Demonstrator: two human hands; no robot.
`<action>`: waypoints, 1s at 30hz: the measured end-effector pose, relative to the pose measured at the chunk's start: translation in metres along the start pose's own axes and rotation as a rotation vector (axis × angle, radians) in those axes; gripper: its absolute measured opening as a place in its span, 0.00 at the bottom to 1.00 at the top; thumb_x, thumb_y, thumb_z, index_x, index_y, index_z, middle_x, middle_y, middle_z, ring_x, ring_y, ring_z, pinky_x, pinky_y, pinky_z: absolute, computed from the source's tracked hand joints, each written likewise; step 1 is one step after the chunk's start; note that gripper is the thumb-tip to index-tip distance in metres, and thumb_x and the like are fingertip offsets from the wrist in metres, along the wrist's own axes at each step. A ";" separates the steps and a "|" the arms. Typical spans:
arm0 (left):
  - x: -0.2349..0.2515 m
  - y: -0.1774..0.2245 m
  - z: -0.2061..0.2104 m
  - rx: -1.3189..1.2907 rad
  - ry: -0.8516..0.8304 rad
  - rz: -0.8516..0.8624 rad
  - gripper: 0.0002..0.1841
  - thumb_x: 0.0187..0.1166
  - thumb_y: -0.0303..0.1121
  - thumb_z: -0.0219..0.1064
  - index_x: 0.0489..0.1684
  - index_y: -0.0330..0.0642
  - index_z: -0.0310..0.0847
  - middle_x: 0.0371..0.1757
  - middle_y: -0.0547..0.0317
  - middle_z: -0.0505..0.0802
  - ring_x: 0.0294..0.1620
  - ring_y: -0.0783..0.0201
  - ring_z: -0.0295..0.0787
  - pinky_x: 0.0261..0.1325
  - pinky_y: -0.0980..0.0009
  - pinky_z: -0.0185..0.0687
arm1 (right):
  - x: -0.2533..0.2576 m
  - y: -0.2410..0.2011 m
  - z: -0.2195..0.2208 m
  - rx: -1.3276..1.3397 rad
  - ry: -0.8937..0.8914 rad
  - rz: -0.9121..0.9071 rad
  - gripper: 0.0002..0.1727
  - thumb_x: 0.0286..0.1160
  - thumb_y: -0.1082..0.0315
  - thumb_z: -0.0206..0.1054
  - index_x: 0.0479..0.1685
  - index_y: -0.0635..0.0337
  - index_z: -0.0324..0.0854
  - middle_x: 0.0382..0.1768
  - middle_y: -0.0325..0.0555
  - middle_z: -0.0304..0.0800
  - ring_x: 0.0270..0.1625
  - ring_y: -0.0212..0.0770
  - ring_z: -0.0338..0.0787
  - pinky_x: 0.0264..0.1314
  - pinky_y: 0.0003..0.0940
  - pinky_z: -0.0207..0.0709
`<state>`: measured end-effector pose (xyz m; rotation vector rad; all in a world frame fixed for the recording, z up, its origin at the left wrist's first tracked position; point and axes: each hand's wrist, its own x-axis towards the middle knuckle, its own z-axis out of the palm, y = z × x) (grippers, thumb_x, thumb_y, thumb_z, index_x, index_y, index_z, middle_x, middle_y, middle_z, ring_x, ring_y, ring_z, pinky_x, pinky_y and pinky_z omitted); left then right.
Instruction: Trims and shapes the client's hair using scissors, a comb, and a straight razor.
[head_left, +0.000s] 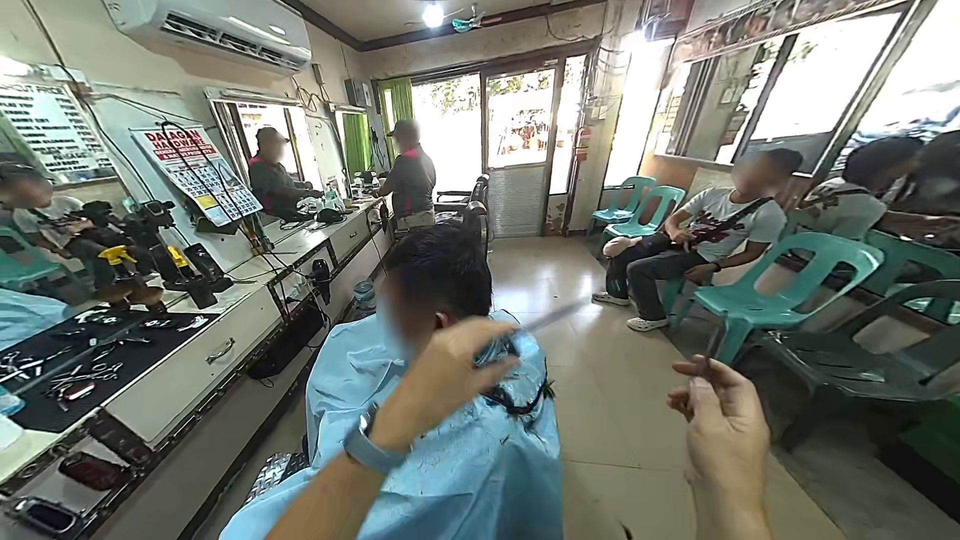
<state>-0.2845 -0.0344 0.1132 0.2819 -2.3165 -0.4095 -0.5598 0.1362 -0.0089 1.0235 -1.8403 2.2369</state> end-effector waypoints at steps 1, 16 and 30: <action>0.018 -0.005 -0.017 0.112 0.022 0.004 0.21 0.76 0.40 0.77 0.67 0.46 0.88 0.63 0.58 0.93 0.59 0.65 0.91 0.62 0.60 0.89 | 0.003 -0.007 0.008 -0.018 -0.028 -0.041 0.21 0.89 0.64 0.52 0.72 0.68 0.70 0.57 0.46 0.86 0.45 0.29 0.87 0.46 0.27 0.84; 0.095 -0.041 -0.041 0.795 -0.300 -0.315 0.52 0.48 0.55 0.91 0.85 0.67 0.71 0.87 0.43 0.71 0.52 0.41 0.92 0.42 0.42 0.89 | 0.029 -0.046 0.153 -0.429 -0.351 -0.752 0.11 0.82 0.67 0.63 0.50 0.50 0.92 0.55 0.42 0.93 0.57 0.42 0.92 0.54 0.48 0.85; 0.097 -0.043 -0.039 0.821 -0.278 -0.290 0.49 0.48 0.54 0.90 0.81 0.64 0.74 0.80 0.42 0.77 0.51 0.43 0.91 0.42 0.45 0.89 | 0.026 -0.050 0.168 -0.496 -0.364 -0.847 0.12 0.81 0.70 0.63 0.52 0.50 0.92 0.62 0.45 0.92 0.57 0.46 0.93 0.51 0.47 0.85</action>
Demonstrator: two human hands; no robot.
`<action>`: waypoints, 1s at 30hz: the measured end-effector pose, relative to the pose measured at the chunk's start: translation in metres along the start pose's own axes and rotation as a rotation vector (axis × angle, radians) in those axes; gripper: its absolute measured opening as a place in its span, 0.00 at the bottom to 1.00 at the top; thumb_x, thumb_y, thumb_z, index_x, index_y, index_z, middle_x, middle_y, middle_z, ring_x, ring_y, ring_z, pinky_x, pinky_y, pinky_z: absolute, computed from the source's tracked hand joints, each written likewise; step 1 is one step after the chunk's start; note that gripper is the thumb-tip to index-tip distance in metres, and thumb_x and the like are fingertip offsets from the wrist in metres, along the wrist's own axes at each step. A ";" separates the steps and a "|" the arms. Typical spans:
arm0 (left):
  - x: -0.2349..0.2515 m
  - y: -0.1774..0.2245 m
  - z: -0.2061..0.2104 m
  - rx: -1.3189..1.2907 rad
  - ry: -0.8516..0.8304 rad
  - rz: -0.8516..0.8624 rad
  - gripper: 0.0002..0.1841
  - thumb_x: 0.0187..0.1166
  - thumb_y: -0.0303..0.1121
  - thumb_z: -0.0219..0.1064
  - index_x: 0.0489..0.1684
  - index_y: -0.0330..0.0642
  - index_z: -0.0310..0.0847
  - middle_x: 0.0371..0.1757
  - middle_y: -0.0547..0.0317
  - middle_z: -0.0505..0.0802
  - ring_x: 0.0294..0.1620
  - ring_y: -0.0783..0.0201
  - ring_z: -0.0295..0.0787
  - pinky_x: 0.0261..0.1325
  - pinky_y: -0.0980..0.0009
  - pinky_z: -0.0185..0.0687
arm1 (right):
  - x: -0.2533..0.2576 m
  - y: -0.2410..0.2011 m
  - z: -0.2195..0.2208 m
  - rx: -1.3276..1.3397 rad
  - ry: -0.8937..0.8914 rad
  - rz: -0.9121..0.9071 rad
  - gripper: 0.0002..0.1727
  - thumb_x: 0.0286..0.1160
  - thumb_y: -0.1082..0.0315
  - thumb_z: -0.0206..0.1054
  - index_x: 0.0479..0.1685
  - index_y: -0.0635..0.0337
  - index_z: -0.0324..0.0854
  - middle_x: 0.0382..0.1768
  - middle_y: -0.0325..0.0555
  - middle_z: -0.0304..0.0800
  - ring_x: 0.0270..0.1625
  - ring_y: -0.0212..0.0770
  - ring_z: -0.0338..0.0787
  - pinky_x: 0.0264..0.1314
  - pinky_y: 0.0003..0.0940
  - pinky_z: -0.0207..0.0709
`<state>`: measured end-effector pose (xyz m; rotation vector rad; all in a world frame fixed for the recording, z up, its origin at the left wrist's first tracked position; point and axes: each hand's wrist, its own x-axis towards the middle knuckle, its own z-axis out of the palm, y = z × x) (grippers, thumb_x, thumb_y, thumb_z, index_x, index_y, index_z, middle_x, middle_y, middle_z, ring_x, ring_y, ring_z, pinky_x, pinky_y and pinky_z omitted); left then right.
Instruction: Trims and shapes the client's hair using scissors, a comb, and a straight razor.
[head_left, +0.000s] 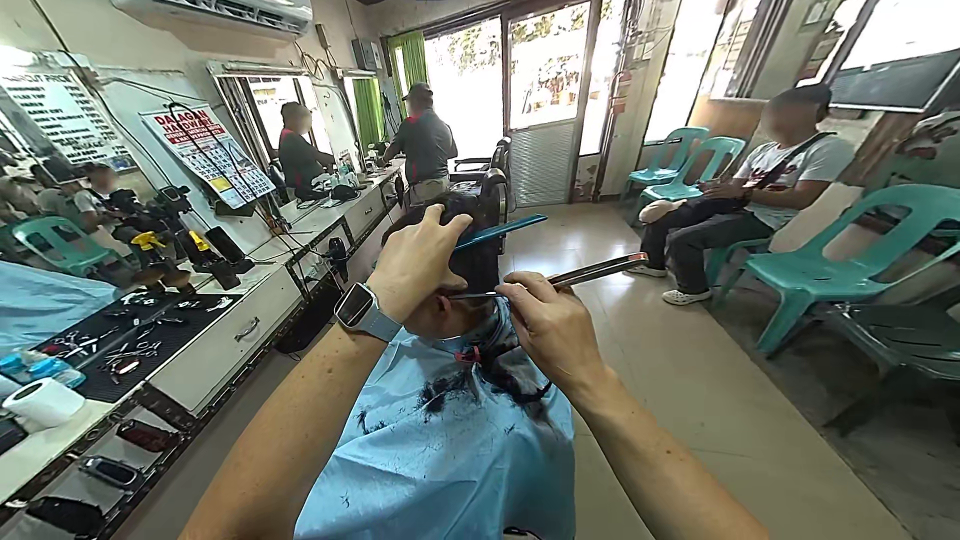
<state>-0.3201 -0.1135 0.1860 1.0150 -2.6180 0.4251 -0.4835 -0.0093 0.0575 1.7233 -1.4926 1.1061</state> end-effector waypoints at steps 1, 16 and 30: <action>0.000 0.000 0.000 0.002 0.003 0.000 0.49 0.48 0.54 0.90 0.80 0.63 0.75 0.80 0.42 0.77 0.50 0.43 0.91 0.42 0.45 0.89 | 0.000 0.000 0.000 -0.001 0.000 -0.003 0.12 0.81 0.70 0.63 0.52 0.51 0.92 0.62 0.45 0.91 0.57 0.46 0.93 0.50 0.47 0.84; -0.002 -0.001 -0.001 -0.011 0.023 0.011 0.47 0.48 0.54 0.90 0.78 0.60 0.77 0.77 0.41 0.79 0.52 0.41 0.90 0.43 0.43 0.88 | -0.002 0.006 0.001 0.006 -0.035 -0.013 0.12 0.81 0.71 0.62 0.52 0.52 0.91 0.64 0.47 0.91 0.60 0.48 0.92 0.53 0.49 0.84; 0.008 -0.009 0.006 0.051 -0.052 0.005 0.55 0.47 0.62 0.87 0.86 0.67 0.66 0.87 0.41 0.69 0.53 0.40 0.91 0.43 0.42 0.88 | -0.020 0.020 0.013 0.207 0.046 0.095 0.13 0.81 0.71 0.62 0.55 0.55 0.90 0.56 0.48 0.93 0.64 0.46 0.90 0.64 0.48 0.80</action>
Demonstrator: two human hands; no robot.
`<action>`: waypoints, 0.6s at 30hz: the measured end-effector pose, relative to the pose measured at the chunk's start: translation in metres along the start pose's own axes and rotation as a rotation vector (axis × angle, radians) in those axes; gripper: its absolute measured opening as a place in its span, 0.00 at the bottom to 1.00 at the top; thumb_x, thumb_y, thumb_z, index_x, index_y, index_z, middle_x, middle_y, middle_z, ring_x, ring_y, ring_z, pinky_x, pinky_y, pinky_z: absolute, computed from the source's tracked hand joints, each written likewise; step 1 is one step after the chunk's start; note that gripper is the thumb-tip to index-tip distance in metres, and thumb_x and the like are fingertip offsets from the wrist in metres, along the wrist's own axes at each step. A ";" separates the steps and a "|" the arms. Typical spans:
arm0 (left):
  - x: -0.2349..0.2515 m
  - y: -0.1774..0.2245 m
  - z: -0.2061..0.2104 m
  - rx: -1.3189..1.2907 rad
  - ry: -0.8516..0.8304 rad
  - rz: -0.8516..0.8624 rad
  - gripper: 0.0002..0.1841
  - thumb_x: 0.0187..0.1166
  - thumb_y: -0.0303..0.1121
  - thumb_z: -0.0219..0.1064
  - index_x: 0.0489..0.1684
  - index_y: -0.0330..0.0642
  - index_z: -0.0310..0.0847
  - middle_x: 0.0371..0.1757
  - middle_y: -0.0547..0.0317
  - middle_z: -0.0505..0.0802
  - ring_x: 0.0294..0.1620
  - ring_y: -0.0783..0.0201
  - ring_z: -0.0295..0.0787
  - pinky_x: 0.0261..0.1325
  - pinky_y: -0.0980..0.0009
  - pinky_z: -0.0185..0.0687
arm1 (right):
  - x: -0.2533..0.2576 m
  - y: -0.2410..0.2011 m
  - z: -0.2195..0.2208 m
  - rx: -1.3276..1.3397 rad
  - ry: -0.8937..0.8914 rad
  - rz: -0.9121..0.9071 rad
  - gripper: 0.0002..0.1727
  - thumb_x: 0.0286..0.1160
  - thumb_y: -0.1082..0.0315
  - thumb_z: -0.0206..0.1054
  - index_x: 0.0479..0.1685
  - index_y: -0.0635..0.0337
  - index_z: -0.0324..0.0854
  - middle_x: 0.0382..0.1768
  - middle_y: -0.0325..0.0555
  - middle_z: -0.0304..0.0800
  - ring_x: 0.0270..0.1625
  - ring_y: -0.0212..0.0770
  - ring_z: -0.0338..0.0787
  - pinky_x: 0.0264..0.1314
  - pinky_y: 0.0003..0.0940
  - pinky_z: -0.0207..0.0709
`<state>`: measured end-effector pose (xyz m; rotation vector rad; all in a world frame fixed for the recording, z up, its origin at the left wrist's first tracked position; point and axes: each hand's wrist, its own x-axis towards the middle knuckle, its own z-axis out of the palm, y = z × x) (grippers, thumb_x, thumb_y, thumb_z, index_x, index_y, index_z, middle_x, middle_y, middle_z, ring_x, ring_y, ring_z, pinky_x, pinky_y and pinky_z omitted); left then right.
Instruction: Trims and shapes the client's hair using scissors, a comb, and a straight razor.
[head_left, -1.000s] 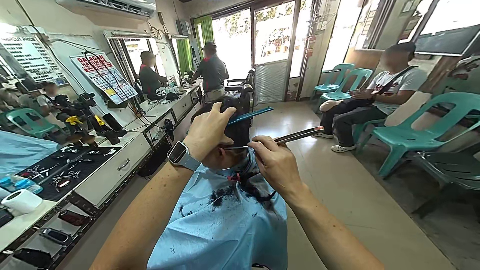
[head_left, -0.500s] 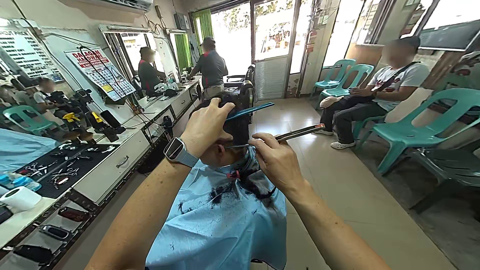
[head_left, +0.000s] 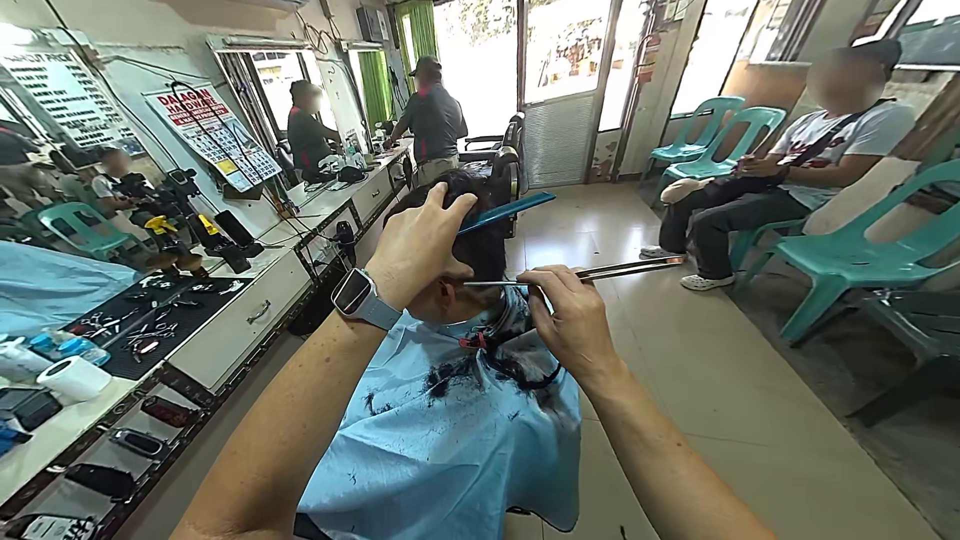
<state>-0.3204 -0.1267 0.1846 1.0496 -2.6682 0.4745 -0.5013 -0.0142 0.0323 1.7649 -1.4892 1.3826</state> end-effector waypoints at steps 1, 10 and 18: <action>-0.001 0.001 0.000 0.012 0.003 -0.006 0.56 0.45 0.63 0.87 0.87 0.67 0.66 0.88 0.41 0.68 0.51 0.40 0.92 0.41 0.43 0.88 | -0.002 0.001 0.003 0.008 0.007 0.011 0.12 0.81 0.71 0.62 0.55 0.55 0.90 0.55 0.48 0.93 0.64 0.46 0.90 0.64 0.48 0.80; -0.002 0.006 0.001 0.053 0.003 -0.059 0.56 0.45 0.62 0.87 0.86 0.67 0.65 0.87 0.42 0.69 0.47 0.41 0.92 0.37 0.43 0.88 | -0.009 0.000 0.019 0.018 0.012 0.040 0.12 0.82 0.69 0.63 0.55 0.54 0.91 0.57 0.50 0.91 0.62 0.48 0.90 0.57 0.48 0.84; -0.002 0.006 -0.001 0.030 0.000 -0.059 0.55 0.47 0.62 0.87 0.86 0.66 0.66 0.87 0.44 0.69 0.49 0.43 0.92 0.39 0.45 0.88 | -0.009 0.004 0.023 0.025 0.002 0.022 0.12 0.83 0.70 0.62 0.55 0.55 0.91 0.60 0.50 0.91 0.66 0.48 0.89 0.63 0.48 0.83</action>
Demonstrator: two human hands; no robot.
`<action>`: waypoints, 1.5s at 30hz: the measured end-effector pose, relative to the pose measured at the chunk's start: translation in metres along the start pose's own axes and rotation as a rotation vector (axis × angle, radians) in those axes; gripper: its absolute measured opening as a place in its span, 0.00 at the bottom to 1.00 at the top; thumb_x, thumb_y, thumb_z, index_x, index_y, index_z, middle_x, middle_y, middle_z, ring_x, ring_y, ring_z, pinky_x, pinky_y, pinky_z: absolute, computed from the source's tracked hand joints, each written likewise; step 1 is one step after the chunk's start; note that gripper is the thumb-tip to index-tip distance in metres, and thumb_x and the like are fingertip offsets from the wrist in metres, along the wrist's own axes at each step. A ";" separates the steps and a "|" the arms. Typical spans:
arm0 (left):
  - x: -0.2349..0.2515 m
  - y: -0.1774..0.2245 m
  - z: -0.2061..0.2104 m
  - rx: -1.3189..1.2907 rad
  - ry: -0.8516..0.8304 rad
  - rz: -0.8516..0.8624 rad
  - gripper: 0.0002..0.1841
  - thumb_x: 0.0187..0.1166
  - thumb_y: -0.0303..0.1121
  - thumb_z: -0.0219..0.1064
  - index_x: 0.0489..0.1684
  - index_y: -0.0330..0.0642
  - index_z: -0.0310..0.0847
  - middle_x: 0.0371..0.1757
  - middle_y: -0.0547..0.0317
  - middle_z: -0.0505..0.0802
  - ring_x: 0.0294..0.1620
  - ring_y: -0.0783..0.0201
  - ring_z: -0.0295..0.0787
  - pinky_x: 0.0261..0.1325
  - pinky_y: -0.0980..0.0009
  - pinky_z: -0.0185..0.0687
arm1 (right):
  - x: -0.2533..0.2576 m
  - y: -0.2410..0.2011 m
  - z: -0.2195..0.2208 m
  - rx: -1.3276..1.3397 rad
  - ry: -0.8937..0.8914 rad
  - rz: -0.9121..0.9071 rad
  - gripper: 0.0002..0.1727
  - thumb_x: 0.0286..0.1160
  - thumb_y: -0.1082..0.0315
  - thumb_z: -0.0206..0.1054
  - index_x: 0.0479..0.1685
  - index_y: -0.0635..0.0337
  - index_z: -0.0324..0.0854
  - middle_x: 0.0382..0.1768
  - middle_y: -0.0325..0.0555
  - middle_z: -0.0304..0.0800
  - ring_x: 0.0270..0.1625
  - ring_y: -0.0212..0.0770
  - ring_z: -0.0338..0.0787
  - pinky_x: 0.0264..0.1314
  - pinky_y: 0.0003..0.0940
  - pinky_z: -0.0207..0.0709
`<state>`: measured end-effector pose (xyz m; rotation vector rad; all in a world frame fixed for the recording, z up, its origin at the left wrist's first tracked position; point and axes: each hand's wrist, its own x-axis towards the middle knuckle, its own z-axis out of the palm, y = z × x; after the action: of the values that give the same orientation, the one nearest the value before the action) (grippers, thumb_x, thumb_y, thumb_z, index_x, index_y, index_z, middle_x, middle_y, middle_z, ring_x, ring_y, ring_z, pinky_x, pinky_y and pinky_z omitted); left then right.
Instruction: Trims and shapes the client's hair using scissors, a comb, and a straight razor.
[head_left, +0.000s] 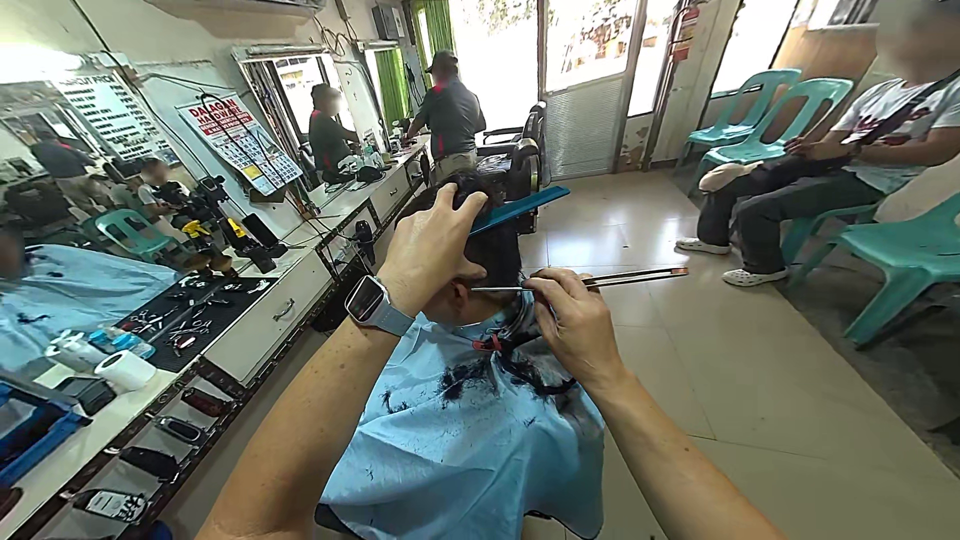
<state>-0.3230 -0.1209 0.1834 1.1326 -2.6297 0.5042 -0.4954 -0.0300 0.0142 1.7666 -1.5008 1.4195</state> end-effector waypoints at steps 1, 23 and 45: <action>0.001 -0.001 0.000 0.002 -0.002 0.002 0.55 0.47 0.62 0.87 0.86 0.67 0.66 0.87 0.43 0.69 0.49 0.43 0.92 0.40 0.45 0.88 | 0.000 0.000 0.000 0.000 -0.007 -0.003 0.12 0.82 0.70 0.62 0.54 0.55 0.91 0.59 0.51 0.91 0.66 0.49 0.89 0.63 0.48 0.84; 0.005 -0.005 0.003 -0.015 0.025 0.035 0.54 0.48 0.62 0.86 0.85 0.64 0.67 0.85 0.44 0.72 0.55 0.42 0.91 0.43 0.43 0.88 | 0.000 0.020 0.013 0.136 -0.057 -0.032 0.12 0.81 0.72 0.62 0.53 0.57 0.91 0.58 0.48 0.91 0.64 0.47 0.89 0.65 0.48 0.82; -0.001 0.005 0.004 0.069 0.036 -0.020 0.58 0.46 0.70 0.84 0.88 0.64 0.64 0.89 0.45 0.68 0.48 0.43 0.92 0.37 0.43 0.86 | -0.007 0.031 0.029 0.345 -0.091 0.079 0.12 0.82 0.69 0.62 0.54 0.55 0.90 0.54 0.43 0.94 0.59 0.42 0.91 0.66 0.51 0.81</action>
<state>-0.3265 -0.1186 0.1782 1.1574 -2.5863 0.6107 -0.5105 -0.0610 -0.0125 2.0140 -1.4517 1.7448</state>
